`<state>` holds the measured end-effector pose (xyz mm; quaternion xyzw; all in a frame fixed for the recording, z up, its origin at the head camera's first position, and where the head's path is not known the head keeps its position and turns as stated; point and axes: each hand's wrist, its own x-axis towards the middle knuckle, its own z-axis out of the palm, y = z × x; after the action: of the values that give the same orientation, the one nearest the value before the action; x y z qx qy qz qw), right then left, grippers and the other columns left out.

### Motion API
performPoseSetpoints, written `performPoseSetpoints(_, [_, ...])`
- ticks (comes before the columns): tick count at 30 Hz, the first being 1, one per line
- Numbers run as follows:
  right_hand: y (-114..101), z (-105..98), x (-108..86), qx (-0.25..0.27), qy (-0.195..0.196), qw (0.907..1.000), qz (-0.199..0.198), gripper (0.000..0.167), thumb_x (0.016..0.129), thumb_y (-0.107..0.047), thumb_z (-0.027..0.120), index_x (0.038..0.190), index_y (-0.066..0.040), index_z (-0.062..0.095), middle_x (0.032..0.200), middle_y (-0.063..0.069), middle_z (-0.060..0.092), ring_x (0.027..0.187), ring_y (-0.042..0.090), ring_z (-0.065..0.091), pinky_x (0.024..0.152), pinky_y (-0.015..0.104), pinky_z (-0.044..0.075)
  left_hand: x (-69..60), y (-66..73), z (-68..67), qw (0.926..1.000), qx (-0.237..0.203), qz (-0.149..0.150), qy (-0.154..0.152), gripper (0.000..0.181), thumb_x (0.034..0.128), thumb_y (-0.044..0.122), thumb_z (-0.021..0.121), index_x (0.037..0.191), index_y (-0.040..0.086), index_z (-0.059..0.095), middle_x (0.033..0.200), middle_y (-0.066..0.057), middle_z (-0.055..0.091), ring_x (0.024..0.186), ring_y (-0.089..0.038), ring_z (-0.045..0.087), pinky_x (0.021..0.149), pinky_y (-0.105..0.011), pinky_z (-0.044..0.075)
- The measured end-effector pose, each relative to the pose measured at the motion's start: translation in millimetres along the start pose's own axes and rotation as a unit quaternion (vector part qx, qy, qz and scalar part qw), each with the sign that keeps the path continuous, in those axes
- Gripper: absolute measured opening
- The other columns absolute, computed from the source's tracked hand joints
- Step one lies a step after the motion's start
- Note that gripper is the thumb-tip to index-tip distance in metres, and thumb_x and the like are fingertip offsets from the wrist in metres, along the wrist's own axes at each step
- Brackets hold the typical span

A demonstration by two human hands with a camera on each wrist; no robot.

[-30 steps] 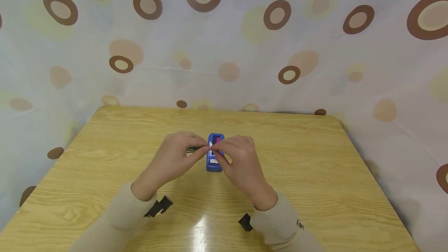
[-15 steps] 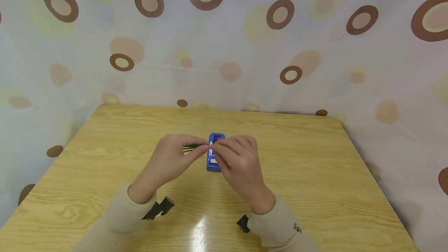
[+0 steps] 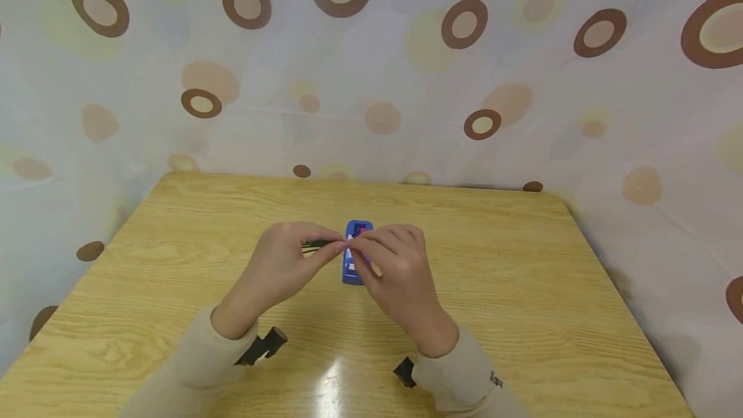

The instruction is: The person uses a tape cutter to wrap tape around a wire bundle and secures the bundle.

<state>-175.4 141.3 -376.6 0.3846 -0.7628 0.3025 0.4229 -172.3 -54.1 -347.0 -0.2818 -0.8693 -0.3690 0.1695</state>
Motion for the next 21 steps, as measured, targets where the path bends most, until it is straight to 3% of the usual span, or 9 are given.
performPoseSetpoints(7, [-3.5,-5.9,0.0,0.017,-0.037,0.9979,0.051,0.04,0.099,-0.039,0.058,0.092,-0.005,0.077,0.09,0.003,0.073,0.085,0.023,0.063,0.084,0.045,0.04,-1.0,1.0,0.9,0.9971,0.044,0.055,0.03,0.011,0.0867,0.02,0.078,0.094,0.012,0.081,0.087,0.003,0.075,0.069,-0.004,0.065,0.062,-0.02,0.049])
performPoseSetpoints(13, [-6.6,-11.6,1.9,0.029,-0.062,0.993,0.096,0.011,0.086,-0.017,0.078,0.093,-0.008,0.077,0.091,0.0,0.073,0.087,0.021,0.066,0.085,0.047,0.04,-1.6,1.8,3.0,0.992,0.067,0.094,0.05,0.011,0.0838,0.02,0.081,0.09,0.011,0.081,0.081,0.003,0.074,0.065,-0.007,0.065,0.06,-0.021,0.047])
performPoseSetpoints(16, [-7.7,-13.8,3.7,0.025,-0.074,0.9907,0.112,0.014,0.079,-0.006,0.082,0.092,-0.009,0.077,0.09,-0.002,0.074,0.084,0.018,0.066,0.083,0.047,0.041,-2.7,2.0,4.7,0.9897,0.087,0.101,0.053,0.01,0.0816,0.021,0.083,0.089,0.014,0.081,0.08,0.004,0.073,0.066,-0.008,0.065,0.066,-0.027,0.049])
performPoseSetpoints(21, [-9.1,-15.8,6.3,0.022,-0.094,0.9878,0.123,0.014,0.078,-0.004,0.082,0.089,-0.008,0.077,0.087,-0.003,0.073,0.079,0.012,0.067,0.076,0.038,0.049,-4.7,1.5,8.3,0.9889,0.106,0.092,0.048,0.01,0.0795,0.022,0.085,0.088,0.018,0.081,0.082,0.007,0.073,0.069,-0.007,0.065,0.07,-0.034,0.049])
